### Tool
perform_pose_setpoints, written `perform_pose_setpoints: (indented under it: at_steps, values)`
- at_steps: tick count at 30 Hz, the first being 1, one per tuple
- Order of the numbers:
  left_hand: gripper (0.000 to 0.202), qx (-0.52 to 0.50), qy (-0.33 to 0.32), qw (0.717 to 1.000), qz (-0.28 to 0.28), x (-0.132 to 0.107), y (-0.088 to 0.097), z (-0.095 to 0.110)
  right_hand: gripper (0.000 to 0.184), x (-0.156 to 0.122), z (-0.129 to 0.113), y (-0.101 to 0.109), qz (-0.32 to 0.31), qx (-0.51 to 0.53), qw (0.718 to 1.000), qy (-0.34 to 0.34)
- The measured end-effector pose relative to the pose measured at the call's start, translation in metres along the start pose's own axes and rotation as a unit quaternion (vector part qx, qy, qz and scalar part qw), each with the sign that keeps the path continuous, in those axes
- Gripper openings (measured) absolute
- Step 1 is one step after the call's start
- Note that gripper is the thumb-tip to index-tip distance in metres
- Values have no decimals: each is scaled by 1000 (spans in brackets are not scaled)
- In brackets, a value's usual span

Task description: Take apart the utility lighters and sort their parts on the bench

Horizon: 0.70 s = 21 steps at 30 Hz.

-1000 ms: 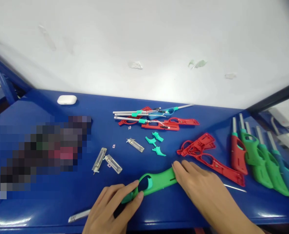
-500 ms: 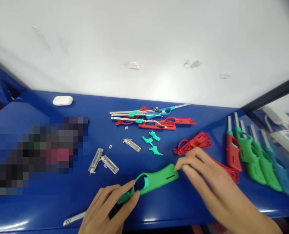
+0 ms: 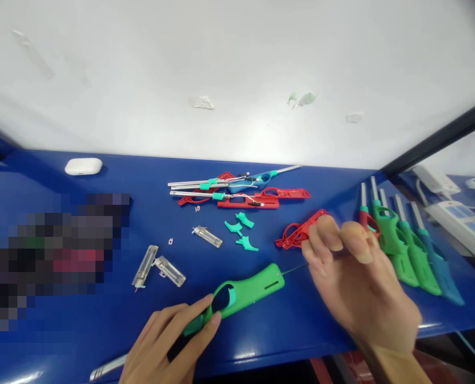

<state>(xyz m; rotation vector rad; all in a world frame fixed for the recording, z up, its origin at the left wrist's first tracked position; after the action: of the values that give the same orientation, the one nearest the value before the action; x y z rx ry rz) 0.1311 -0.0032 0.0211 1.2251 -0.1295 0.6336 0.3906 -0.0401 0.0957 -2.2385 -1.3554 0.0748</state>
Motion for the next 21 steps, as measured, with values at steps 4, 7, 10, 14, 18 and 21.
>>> perform_pose_setpoints:
  at_steps: [4, 7, 10, 14, 18, 21]
  values:
    - [44, 4, -3, 1000, -15, -4, -5, -1, 25, 1, 4, -5, -30, -2, 1000, 4]
    - [45, 11, 0, 1000, -17, -5, -7, -2, 25, 2, 7, -7, -43, -14, 999, 4]
    - [46, 16, 2, 1000, -18, -7, -8, -4, 28, 0, 8, -10, -63, -30, 998, 0]
    - [45, 18, 3, 1000, -16, -7, -7, -4, 32, -6, 4, -13, -107, -66, 992, 10]
    - [47, 14, 10, 1000, -14, -6, -4, -4, 42, -14, 3, -18, -159, -107, 981, 10]
    - [45, 10, 12, 1000, -16, -7, -3, -3, 42, -12, 3, -17, -139, -106, 984, 17]
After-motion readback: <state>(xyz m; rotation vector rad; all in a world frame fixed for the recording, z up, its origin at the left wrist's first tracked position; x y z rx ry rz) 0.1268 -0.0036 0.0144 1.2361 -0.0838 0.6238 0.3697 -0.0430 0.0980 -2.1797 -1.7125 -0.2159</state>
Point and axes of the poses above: each hand's wrist, its own x-axis towards the middle knuckle, its own y-axis out of the back of the hand, z = x × y, the point moved 10 cm from there along x, towards the middle knuckle, and after that the axes turned 1 degree about y, right-handed, at the moved point
